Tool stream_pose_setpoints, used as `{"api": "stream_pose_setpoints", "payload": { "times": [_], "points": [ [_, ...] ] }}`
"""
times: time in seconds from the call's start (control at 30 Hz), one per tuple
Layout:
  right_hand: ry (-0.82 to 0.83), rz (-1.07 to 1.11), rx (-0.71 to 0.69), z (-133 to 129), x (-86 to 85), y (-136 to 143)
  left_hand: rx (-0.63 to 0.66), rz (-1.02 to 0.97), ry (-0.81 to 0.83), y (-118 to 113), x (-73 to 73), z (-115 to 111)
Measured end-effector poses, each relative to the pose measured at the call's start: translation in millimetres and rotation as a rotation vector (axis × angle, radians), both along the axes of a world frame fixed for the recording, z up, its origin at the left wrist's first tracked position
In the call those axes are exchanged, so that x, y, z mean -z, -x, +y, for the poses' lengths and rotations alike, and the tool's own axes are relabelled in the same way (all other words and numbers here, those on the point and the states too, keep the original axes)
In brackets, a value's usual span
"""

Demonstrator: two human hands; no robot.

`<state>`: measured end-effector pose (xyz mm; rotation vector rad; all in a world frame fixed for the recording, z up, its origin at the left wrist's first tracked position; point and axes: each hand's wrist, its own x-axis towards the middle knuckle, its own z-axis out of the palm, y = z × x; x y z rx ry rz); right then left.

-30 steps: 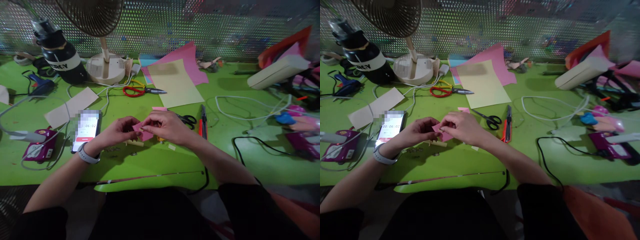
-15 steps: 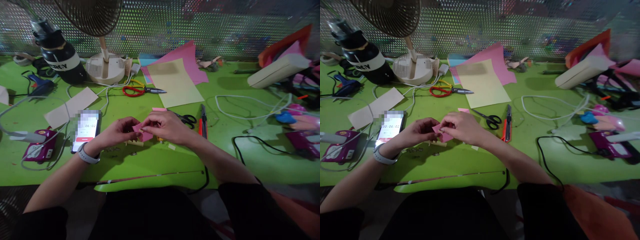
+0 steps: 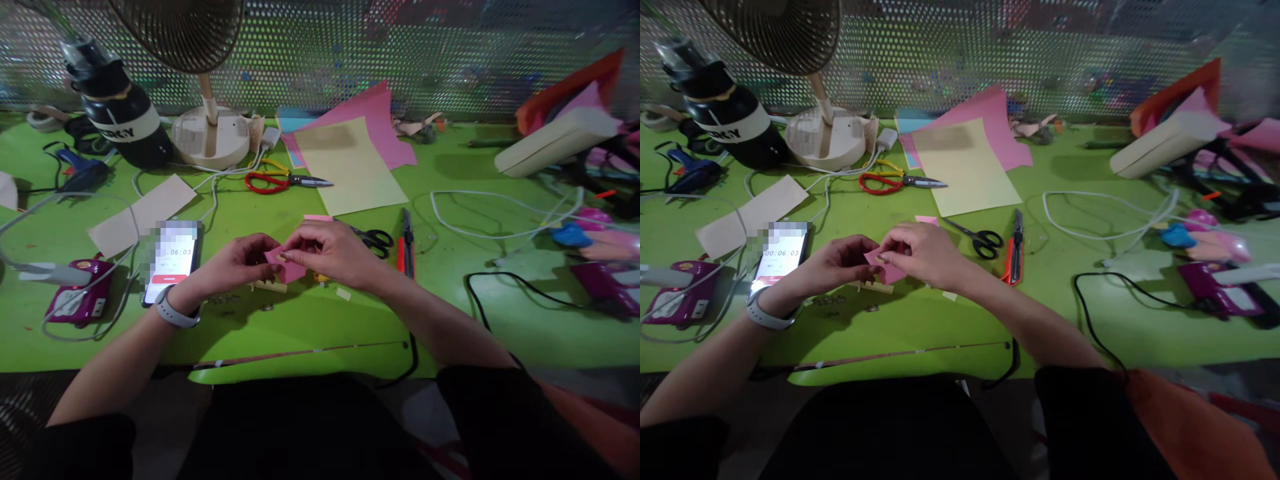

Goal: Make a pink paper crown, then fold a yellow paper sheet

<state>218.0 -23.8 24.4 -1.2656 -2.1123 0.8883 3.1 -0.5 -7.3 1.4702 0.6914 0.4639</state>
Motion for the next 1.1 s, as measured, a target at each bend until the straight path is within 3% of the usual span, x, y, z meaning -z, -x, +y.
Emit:
{"api": "stream_pose_setpoints", "payload": {
  "times": [1.1],
  "points": [
    [0.010,-0.016,-0.018,0.2,-2.0,0.3,0.010,-0.010,-0.010,-0.1,-0.3,0.1]
  ]
}}
